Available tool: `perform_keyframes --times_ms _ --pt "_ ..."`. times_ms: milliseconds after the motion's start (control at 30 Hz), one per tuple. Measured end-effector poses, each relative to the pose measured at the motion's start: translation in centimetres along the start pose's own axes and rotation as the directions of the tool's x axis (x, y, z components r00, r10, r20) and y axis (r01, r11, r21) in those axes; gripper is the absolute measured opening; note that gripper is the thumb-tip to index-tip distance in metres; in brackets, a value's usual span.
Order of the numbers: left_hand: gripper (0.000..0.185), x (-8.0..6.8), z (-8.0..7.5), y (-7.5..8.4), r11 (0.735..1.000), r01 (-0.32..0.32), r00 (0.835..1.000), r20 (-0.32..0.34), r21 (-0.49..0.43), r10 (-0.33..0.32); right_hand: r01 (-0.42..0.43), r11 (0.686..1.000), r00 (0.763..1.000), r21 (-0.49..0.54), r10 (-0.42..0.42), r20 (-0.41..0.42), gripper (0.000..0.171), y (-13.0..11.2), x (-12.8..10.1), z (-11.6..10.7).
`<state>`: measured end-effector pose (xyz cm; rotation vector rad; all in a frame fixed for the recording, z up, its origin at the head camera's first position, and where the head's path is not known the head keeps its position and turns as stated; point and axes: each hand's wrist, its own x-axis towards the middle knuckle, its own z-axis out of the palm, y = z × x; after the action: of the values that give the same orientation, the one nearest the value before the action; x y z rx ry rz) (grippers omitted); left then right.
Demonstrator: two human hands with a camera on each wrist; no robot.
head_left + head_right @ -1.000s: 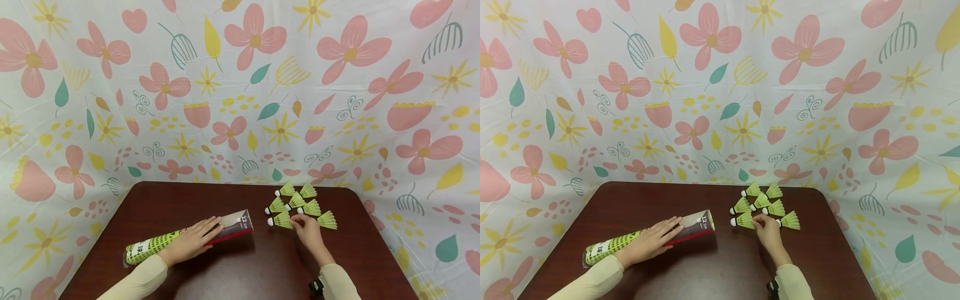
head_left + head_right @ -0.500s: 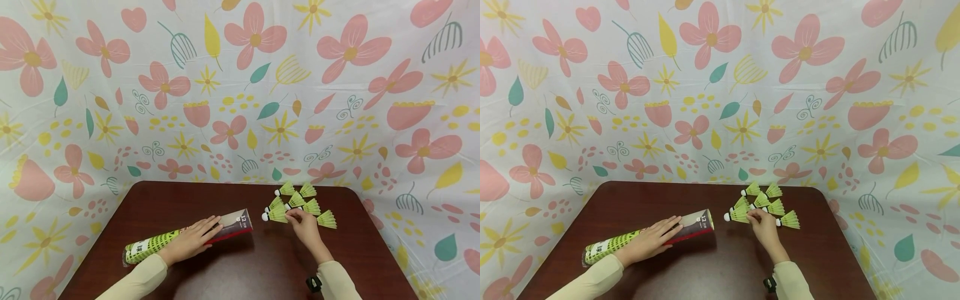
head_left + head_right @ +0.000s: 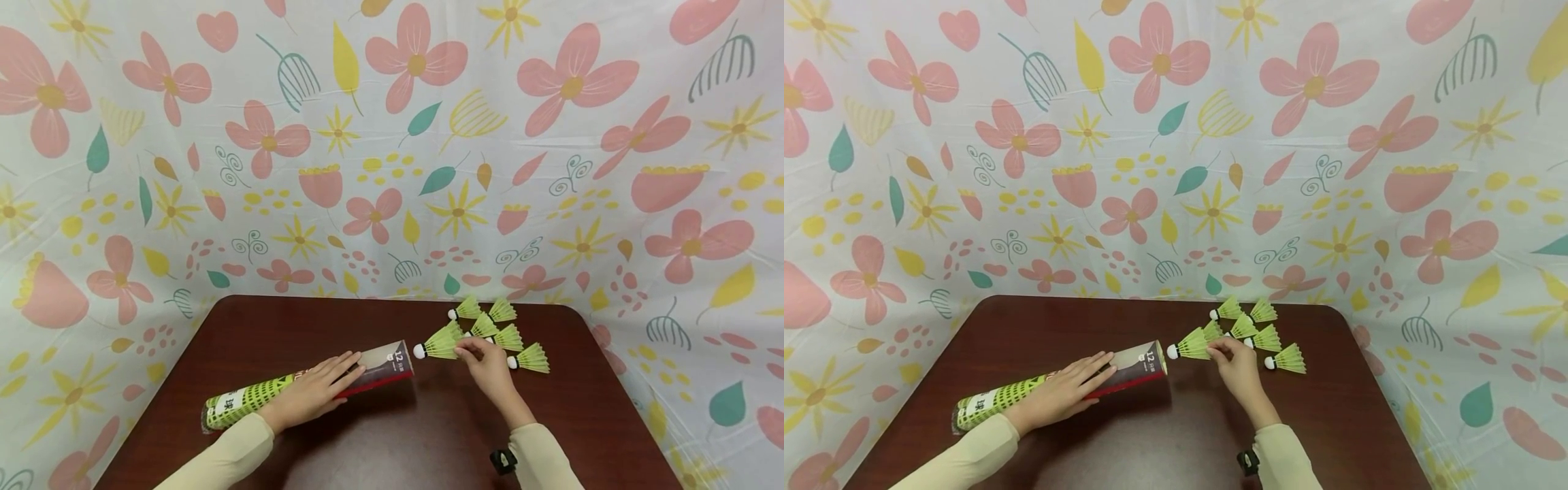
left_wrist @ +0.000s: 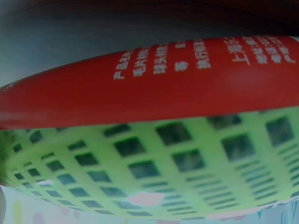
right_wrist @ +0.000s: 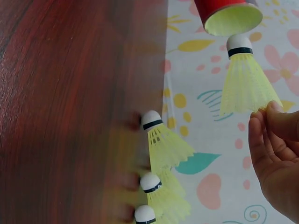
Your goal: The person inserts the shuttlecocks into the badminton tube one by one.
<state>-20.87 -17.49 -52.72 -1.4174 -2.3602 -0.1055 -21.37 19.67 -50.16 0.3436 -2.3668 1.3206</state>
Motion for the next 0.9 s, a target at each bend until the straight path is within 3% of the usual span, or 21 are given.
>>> perform_keyframes --times_ms 400,700,900 --pt "0.089 0.3 0.0 0.1 1.0 0.0 1.0 -0.002 0.001 0.0 0.031 0.997 1.0 0.075 -0.031 0.002 0.008 -0.7 -0.1 2.1" --pt "0.09 0.4 -0.1 0.1 1.0 0.009 0.999 0.031 -0.002 -0.009 -0.062 0.988 0.996 0.14 0.052 0.074 0.007 -1.8 -0.3 3.2" --pt "0.091 0.4 0.0 0.0 1.0 0.0 1.0 0.019 0.012 0.0 -0.069 0.987 0.995 0.148 0.056 0.084 0.012 -1.2 -0.4 4.1"
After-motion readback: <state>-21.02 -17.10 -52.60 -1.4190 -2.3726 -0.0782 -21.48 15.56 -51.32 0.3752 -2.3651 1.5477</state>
